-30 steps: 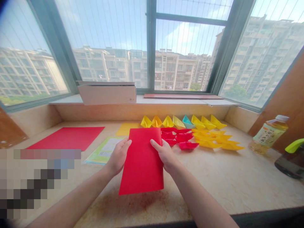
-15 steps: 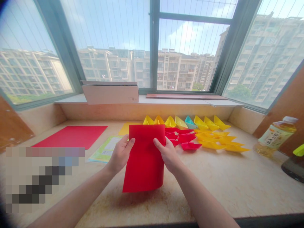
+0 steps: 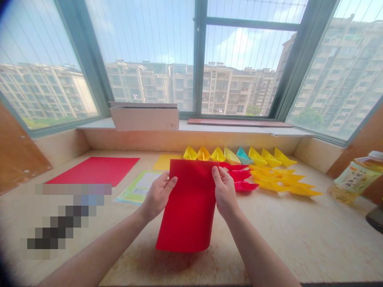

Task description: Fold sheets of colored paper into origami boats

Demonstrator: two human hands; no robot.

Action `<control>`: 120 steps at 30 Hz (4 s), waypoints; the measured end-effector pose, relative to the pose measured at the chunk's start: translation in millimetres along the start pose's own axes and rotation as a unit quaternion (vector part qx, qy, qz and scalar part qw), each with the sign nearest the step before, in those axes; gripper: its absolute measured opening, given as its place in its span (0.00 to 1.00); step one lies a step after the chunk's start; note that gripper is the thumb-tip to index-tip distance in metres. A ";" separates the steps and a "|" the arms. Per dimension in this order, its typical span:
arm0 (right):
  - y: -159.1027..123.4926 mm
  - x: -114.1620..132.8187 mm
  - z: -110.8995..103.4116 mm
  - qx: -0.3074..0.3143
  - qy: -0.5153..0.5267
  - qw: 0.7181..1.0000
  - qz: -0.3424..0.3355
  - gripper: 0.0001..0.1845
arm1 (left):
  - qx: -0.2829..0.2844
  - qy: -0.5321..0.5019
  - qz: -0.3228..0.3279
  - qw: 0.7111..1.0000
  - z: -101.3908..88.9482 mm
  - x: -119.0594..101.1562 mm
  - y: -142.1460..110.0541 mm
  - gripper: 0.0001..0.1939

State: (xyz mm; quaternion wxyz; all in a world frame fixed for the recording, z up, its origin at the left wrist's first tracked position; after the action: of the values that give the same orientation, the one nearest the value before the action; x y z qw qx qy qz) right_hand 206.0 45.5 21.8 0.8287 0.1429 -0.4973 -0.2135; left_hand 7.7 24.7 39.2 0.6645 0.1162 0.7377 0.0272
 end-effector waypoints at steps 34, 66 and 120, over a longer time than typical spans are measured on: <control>0.5 0.5 -2.1 -0.041 -0.022 0.998 -0.051 0.20 | 0.185 -0.099 -0.172 0.963 14.0 14.8 -4.1 0.20; -8.4 -16.8 15.3 0.115 -0.198 0.973 -0.019 0.25 | 0.011 -0.204 -0.167 0.964 1.8 19.7 9.5 0.23; 7.4 -14.9 -6.7 0.055 -0.103 0.993 0.017 0.25 | 0.150 -0.051 -0.263 0.952 0.1 17.2 -3.0 0.26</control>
State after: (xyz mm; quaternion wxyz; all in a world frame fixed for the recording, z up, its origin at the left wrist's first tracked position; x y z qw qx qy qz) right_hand 207.3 59.4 10.6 0.7672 0.1570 -0.5936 -0.1856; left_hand 5.8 25.4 21.9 0.6598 0.0176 0.7026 -0.2659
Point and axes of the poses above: each hand's wrist, its own y-axis towards the middle knuckle, its own z-axis out of the palm, x = y × z, the point moved 4 cm from there along y, towards the middle knuckle, and after that the axes turned 13 degrees about -z, right-handed, at the moved point
